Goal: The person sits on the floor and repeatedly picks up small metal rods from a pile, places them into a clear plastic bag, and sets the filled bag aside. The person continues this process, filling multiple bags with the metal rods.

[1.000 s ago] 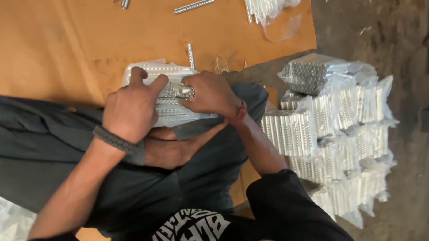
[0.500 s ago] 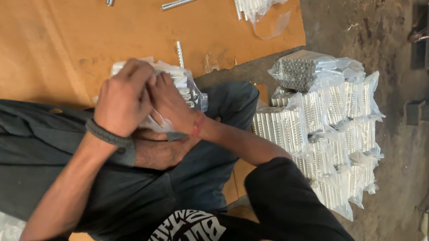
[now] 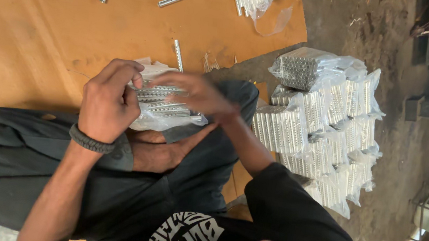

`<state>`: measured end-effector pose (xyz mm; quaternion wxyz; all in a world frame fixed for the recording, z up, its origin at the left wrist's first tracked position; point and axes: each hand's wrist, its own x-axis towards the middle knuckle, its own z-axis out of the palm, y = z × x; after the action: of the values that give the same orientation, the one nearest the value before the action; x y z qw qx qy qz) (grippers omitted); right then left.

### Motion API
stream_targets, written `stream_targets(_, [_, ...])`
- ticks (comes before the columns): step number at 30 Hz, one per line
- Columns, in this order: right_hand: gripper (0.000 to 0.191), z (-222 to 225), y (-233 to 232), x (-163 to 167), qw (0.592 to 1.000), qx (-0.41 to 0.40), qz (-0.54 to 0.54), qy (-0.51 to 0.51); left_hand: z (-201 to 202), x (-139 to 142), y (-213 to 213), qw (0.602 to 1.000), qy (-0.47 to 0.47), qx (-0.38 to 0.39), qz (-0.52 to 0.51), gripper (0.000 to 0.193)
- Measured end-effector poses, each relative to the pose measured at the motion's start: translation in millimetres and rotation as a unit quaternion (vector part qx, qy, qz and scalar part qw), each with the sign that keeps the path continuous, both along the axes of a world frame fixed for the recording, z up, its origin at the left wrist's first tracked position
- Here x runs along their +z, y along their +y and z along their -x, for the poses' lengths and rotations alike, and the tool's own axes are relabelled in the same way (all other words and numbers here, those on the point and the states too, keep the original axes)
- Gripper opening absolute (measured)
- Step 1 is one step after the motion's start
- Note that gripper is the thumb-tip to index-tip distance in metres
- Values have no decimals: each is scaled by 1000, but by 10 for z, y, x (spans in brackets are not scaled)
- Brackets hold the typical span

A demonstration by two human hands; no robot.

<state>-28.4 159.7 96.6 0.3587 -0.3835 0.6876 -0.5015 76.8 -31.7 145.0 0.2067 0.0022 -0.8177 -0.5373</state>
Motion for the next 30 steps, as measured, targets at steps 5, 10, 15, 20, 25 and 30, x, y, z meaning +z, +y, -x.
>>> stream_targets(5, [19, 689, 58, -214, 927, -360, -69, 73, 44, 2, -64, 1000, -10, -6, -27, 16])
stream_targets(10, [29, 844, -240, -1011, 850, -209, -357, 327, 65, 36, -73, 999, -13, 0, -35, 14])
stream_targets(15, [35, 1165, -487, -1084, 830, -157, -68, 530, 98, 22, -114, 999, 6, 1, -42, 14])
stream_targets(20, [38, 1749, -738, -706, 825, -104, -98, 546, 139, -11, -179, 999, -12, 6, -48, 15])
stream_targets(25, [20, 1984, -901, -704, 848, 9, -222, 481, 235, -48, -314, 997, 35, -3, -68, 14])
stream_targets(30, [36, 2477, -1538, -792, 884, -157, -119, 423, 402, -125, -433, 994, -32, -31, -102, 13])
